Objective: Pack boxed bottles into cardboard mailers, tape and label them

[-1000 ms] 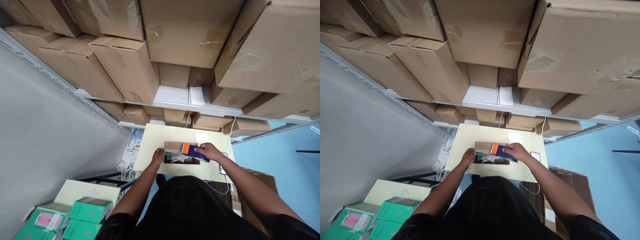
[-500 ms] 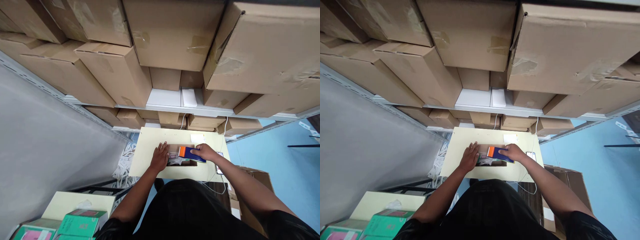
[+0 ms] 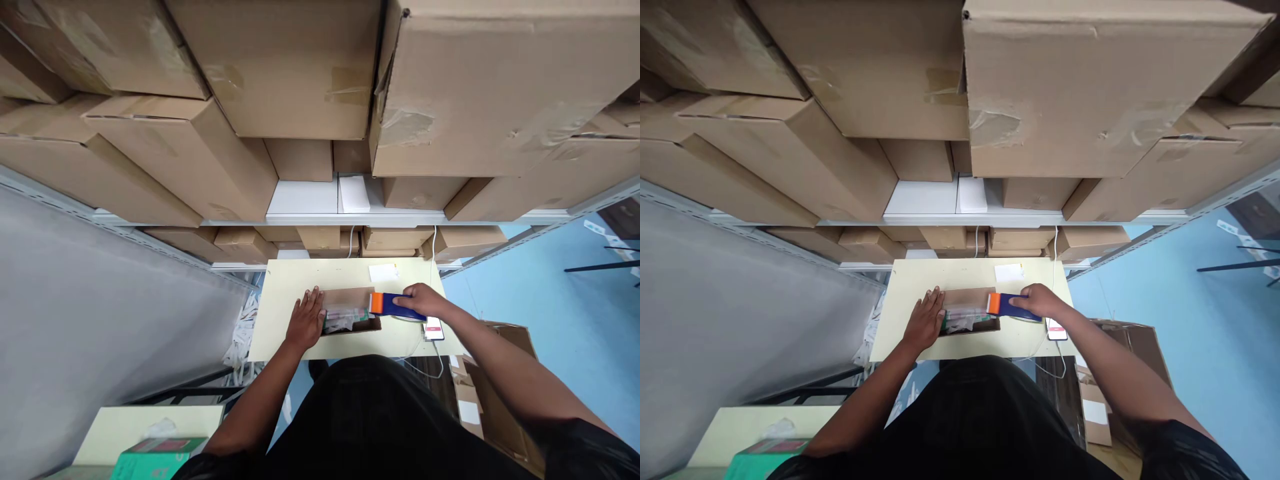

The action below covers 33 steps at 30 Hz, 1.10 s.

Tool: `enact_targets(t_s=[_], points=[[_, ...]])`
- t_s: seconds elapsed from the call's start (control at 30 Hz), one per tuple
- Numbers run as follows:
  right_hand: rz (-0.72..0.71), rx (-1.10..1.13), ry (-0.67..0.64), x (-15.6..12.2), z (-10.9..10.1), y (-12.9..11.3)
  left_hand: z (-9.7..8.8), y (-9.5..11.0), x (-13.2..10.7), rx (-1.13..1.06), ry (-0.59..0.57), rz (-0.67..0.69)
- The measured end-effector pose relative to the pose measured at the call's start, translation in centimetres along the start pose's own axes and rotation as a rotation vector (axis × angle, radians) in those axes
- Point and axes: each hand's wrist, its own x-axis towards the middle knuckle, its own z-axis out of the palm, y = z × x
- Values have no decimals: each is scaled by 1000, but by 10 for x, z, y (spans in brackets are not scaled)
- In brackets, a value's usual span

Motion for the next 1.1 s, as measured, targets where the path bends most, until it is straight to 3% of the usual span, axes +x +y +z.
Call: enact_targets(t_s=[0.17, 0.27, 0.43, 0.63, 0.83, 0.97, 1.1], points=[[74, -54, 0, -19, -48, 57, 2, 0, 1, 0, -1, 1], [109, -188, 16, -12, -54, 72, 2, 0, 1, 8, -11, -3], [84, -397, 36, 33, -18, 55, 4, -2, 2, -9, -19, 7], [268, -147, -34, 75, 26, 31, 6, -3, 0, -37, -18, 12], [443, -186, 5, 55, 37, 57, 9, -3, -2, -45, 6, 23], [350, -143, 153, 28, 61, 68, 11, -2, -4, -109, 41, 26], [231, -385, 335, 20, 100, 62, 13, -4, -5, -209, 72, 32]])
